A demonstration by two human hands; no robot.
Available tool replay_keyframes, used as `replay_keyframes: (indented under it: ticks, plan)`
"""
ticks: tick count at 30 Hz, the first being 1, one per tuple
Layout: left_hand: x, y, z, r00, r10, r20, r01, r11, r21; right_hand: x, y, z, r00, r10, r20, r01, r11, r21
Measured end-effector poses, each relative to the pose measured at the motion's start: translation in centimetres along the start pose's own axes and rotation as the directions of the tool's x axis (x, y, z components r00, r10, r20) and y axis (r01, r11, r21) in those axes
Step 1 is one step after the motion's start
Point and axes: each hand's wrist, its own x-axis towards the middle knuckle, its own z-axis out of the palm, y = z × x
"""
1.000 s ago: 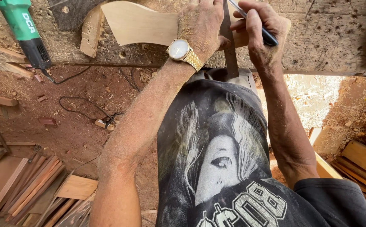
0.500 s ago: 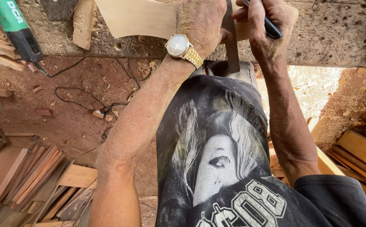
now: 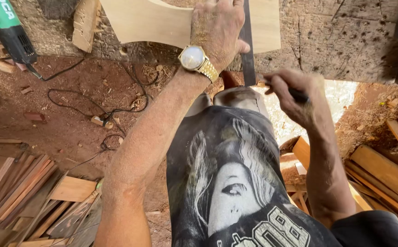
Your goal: The person marks a curved wooden piece using a black marker and a metal square ruler. They align the ruler on the wood and draw straight lines, then flip the piece to mark the other side. The person also uses a darker, finished wooden piece as a template to trace its outline onto the lighter wood.
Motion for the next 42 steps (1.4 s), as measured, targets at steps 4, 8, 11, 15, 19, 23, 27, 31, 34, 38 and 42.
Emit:
replay_keyframes:
  ticks: [4,8,11,15,19,23,27,31,34,38,42]
  plan:
    - [0.5,-0.1,-0.4,1.0,0.004,0.017,-0.004,0.999,-0.036,-2.7,1.7,1.1,0.995,0.08,-0.062,-0.087,0.987,-0.135]
    - [-0.2,-0.4,-0.7,0.999,0.047,0.01,-0.046,0.995,-0.09,0.7,5.2,7.2,0.996,0.01,-0.094,-0.016,0.998,-0.067]
    - [-1.3,-2.1,0.1,0.985,0.105,-0.14,-0.125,0.982,-0.144,0.7,5.8,8.5,0.979,0.197,-0.053,-0.126,0.79,0.601]
    - [-5.4,-9.3,-2.2,0.91,0.086,-0.406,-0.173,0.968,-0.184,-1.4,6.5,4.7,0.877,0.325,-0.353,0.05,0.67,0.741]
    - [-7.6,-22.5,-1.6,0.826,-0.474,-0.306,0.279,0.815,-0.508,-2.5,8.6,0.4,0.798,0.402,-0.448,0.142,0.598,0.789]
    - [-6.4,-31.3,-0.9,0.907,-0.299,-0.296,0.231,0.942,-0.244,-0.5,11.0,-0.2,0.761,0.409,-0.504,0.091,0.702,0.706]
    - [-6.4,-34.2,-0.2,0.982,0.018,-0.188,-0.015,1.0,0.019,0.3,11.4,0.6,0.635,0.564,-0.529,-0.28,0.805,0.523]
    - [-5.4,-35.0,0.5,0.997,-0.017,-0.08,0.01,0.997,-0.079,-2.9,15.0,1.9,0.634,0.252,-0.731,-0.465,0.88,-0.1]
    - [-4.5,-36.0,2.0,0.996,-0.004,-0.093,-0.011,0.988,-0.153,-5.8,18.7,4.2,0.507,0.055,-0.86,-0.451,0.867,-0.211]
    - [-4.6,-35.1,-0.2,0.99,0.019,-0.138,-0.048,0.977,-0.207,-6.9,16.5,7.6,0.445,-0.217,-0.869,-0.597,0.651,-0.469]
    - [-4.9,-31.1,-5.3,0.931,0.089,-0.355,-0.194,0.942,-0.273,-4.6,7.1,9.7,0.451,0.048,-0.891,-0.334,0.935,-0.118]
